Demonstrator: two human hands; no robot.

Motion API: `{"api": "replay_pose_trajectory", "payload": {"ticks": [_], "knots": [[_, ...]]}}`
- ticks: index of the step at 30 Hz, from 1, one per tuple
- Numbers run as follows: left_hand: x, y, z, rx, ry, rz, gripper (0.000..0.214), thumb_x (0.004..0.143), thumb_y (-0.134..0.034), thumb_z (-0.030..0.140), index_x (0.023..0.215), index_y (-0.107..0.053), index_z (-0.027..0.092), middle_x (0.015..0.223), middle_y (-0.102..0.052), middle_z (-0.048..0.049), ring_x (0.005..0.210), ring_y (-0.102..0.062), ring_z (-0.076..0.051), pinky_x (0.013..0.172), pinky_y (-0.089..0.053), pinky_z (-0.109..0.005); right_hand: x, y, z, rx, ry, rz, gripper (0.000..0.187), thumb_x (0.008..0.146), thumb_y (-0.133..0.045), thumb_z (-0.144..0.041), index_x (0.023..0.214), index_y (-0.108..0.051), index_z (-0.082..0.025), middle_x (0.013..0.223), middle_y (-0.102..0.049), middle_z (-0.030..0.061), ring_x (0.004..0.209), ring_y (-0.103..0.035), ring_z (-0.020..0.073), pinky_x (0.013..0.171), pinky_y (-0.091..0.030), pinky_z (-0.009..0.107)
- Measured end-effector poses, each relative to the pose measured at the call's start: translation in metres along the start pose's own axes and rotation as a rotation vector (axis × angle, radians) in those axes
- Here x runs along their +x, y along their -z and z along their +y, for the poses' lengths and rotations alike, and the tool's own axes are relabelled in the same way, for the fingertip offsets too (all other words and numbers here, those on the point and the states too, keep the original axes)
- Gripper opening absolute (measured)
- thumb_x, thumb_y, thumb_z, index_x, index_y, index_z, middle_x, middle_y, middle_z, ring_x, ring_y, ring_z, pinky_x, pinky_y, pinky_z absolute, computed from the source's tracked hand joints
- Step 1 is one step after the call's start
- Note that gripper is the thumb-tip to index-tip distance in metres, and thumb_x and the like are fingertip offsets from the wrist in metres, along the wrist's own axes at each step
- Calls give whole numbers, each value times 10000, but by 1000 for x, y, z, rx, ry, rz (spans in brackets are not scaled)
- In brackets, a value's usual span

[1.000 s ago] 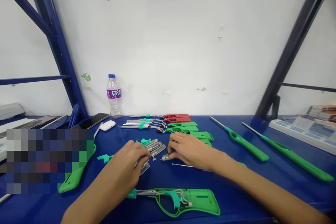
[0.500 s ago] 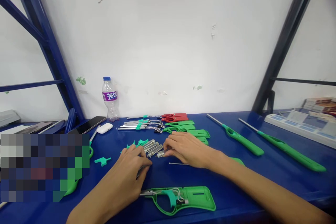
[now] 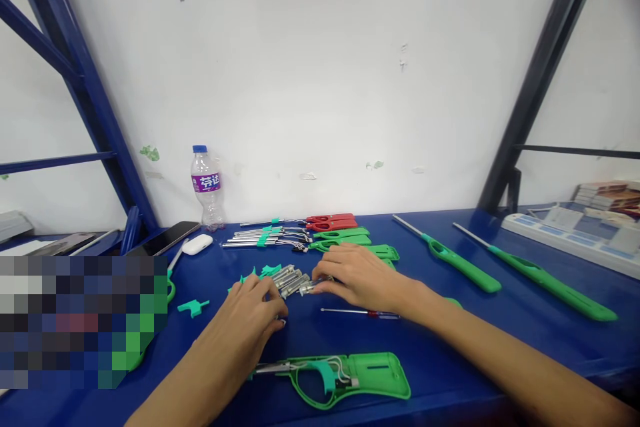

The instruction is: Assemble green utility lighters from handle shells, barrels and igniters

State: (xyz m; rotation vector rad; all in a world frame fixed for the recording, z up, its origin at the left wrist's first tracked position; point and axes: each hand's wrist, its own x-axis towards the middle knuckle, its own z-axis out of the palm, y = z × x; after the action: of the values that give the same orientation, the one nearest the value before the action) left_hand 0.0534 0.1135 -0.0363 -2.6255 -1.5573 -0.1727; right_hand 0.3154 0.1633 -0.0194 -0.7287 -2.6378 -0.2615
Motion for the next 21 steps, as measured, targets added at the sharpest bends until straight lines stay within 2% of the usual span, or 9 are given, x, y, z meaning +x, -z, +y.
{"api": "replay_pose_trajectory", "payload": {"ticks": [3,7,11,15,18,21], "knots": [[3,0,6,20,-22,-3,279,990,-617,47,948,-828,225,1103,-764,-102,1027,-657,-340,893,-524,-509,0,0,0,1,-6,1,277,1120,-623,-433,1144,-751,-188,986,-777,48,887,-685,205,822,-477,337],[2,-2,8,16,-56,32,337,985,-518,8,940,-800,189,1077,-756,-122,1005,-659,-335,877,-550,-484,0,0,-2,-8,-47,9,381,1151,-552,-424,1377,-686,-148,1126,-761,115,968,-693,237,858,-500,361],[-2,-5,8,-21,-85,99,359,961,-459,3,922,-775,170,1056,-745,-151,1028,-668,-361,932,-551,-535,0,2,-6,6,-28,-27,304,1166,-525,-366,1242,-744,-169,1080,-741,85,906,-678,222,847,-502,368],[-5,1,9,-138,-70,229,345,993,-415,111,933,-747,183,1010,-737,-130,964,-672,-324,991,-529,-545,0,5,-10,27,-10,-29,264,1154,-556,-358,1197,-722,-158,1098,-736,89,941,-671,229,873,-493,381],[-8,13,10,-261,18,353,315,1005,-418,239,949,-727,204,906,-725,-92,837,-665,-288,844,-547,-460,0,6,-11,43,8,-26,229,1128,-617,-373,1166,-698,-163,1084,-747,77,950,-666,224,877,-486,369],[-10,24,14,-407,99,414,279,991,-488,349,911,-731,239,701,-669,-7,623,-607,-215,650,-494,-343,0,4,-13,52,34,-22,217,1111,-651,-386,1145,-686,-174,1057,-756,60,922,-659,210,877,-479,358]]}}
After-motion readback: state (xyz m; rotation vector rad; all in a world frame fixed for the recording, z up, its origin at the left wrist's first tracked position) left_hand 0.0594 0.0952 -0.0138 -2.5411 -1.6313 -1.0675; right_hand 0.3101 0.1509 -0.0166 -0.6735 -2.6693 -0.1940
